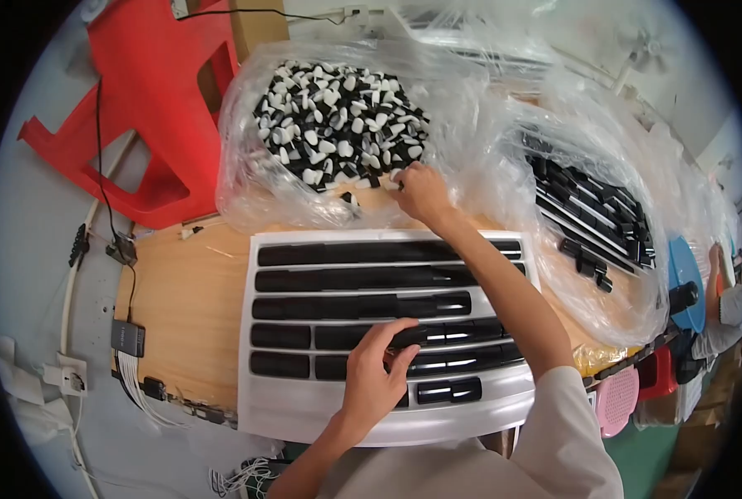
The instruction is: Insert small white components into black plastic housings and arrange them in an assembly tray.
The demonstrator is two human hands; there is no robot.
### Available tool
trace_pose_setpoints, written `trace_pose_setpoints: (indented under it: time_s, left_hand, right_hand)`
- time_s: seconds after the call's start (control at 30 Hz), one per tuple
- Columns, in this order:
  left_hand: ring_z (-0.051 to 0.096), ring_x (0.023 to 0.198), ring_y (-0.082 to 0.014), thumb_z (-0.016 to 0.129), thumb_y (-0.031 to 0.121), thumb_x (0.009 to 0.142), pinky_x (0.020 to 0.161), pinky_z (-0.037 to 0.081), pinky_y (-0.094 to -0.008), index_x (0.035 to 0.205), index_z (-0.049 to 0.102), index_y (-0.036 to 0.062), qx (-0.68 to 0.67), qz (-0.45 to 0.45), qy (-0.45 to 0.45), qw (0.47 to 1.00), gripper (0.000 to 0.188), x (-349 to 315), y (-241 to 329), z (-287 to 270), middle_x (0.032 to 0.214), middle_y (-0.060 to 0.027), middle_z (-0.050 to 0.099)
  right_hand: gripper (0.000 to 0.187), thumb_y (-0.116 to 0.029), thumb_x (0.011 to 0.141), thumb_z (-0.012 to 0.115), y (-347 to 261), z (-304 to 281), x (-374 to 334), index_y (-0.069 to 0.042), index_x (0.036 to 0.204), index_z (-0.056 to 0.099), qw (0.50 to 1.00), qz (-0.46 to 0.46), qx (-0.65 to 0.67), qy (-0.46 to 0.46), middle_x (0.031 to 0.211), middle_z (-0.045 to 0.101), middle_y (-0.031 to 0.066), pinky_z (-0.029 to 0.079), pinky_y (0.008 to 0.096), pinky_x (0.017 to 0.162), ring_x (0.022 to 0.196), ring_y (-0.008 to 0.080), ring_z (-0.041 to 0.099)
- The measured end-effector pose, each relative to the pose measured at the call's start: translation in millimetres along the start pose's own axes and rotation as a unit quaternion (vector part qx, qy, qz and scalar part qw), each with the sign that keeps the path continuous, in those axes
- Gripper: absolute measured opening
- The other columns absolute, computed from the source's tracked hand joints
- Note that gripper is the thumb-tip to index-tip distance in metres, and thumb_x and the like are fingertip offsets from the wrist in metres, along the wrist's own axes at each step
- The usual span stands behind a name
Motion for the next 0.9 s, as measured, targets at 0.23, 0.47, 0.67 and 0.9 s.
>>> trace_pose_setpoints:
  time_s: [0.23, 0.47, 0.67, 0.9]
  left_hand:
    - [0.066, 0.078, -0.017, 0.065, 0.0, 0.087, 0.064, 0.052, -0.0257, 0.115, 0.062, 0.0034, -0.042, -0.055, 0.052, 0.996, 0.028, -1, -25, -29, 0.099, -0.0112, 0.067]
    - [0.059, 0.073, -0.0087, 0.061, 0.005, 0.093, 0.063, 0.049, -0.0218, 0.125, 0.05, 0.0043, -0.102, -0.082, 0.108, 0.985, 0.034, 16, -32, -53, 0.091, -0.0065, 0.062]
    - [0.056, 0.077, -0.0072, 0.061, 0.003, 0.093, 0.065, 0.046, -0.0199, 0.121, 0.052, 0.0045, -0.12, -0.086, 0.114, 0.983, 0.029, 27, -41, -64, 0.093, -0.005, 0.06]
    - [0.057, 0.081, -0.007, 0.062, 0.004, 0.093, 0.068, 0.047, -0.0197, 0.121, 0.052, 0.0045, -0.127, -0.104, 0.101, 0.981, 0.03, 11, -46, -57, 0.096, -0.0046, 0.061]
  right_hand:
    - [0.019, -0.011, 0.084, 0.057, 0, 40, -2, -0.011, 0.098, 0.069, 0.988, 0.003, -0.149, -0.041, 0.11, 0.062, 0.012, 0.048, 0.0415, 0.083, 0.099, 0.0302, 0.059]
    - [0.017, -0.006, 0.086, 0.059, 9, -30, -19, -0.006, 0.101, 0.068, 0.966, -0.028, 0.188, 0.175, 0.082, 0.067, 0.0146, 0.05, 0.0423, 0.075, 0.08, 0.0326, 0.065]
    - [0.016, -0.013, 0.089, 0.06, -17, -34, -40, -0.007, 0.101, 0.069, 0.992, -0.025, 0.117, 0.045, 0.093, 0.069, 0.0149, 0.052, 0.0428, 0.074, 0.085, 0.0356, 0.066]
    - [0.023, -0.024, 0.083, 0.071, -37, 15, -36, -0.006, 0.096, 0.072, 0.985, -0.081, 0.073, -0.131, 0.089, 0.071, 0.0168, 0.053, 0.043, 0.08, 0.087, 0.0356, 0.067]
Point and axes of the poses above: each hand's wrist, its own x-axis towards the middle knuckle, its own z-axis out of the palm, y = z × x, the point moved 8 cm from there along x, towards the middle knuckle
